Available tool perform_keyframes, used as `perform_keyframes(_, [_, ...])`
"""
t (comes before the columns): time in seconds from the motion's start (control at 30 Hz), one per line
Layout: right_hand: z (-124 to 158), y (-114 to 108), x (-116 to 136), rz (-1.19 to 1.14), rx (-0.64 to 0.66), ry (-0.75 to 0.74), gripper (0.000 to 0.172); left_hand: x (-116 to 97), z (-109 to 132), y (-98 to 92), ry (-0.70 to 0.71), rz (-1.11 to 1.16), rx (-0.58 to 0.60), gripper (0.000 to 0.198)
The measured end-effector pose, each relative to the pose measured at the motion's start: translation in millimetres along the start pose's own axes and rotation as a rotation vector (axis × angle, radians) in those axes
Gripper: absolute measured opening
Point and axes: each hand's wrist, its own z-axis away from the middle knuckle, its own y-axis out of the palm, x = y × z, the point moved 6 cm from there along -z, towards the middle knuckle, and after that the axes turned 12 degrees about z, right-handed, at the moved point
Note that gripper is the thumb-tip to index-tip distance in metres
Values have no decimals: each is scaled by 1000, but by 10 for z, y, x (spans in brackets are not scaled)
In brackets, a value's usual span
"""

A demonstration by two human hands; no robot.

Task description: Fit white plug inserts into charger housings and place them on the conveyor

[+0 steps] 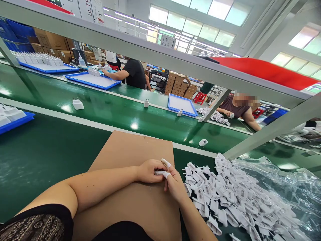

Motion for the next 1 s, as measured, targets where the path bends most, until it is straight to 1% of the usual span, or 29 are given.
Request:
perform_keyframes(0.2, [-2, 3, -21, 24, 4, -7, 61, -31, -5, 5, 2, -7, 16, 32])
perform_keyframes(0.3, [0, 4, -29, 37, 0, -3, 60, -31, -14, 0, 8, -26, 14, 29])
perform_keyframes(0.4, [6, 1, -20, 49, -1, -6, 60, -29, -21, -2, 7, -29, 11, 27])
perform_keyframes(0.6, [15, -11, 5, 51, 1, -12, 61, -34, -7, 12, 5, -21, 15, 29])
perform_keyframes(1.0, [21, -12, 7, 77, 9, 3, 62, -5, -12, 9, -10, -60, 21, 26])
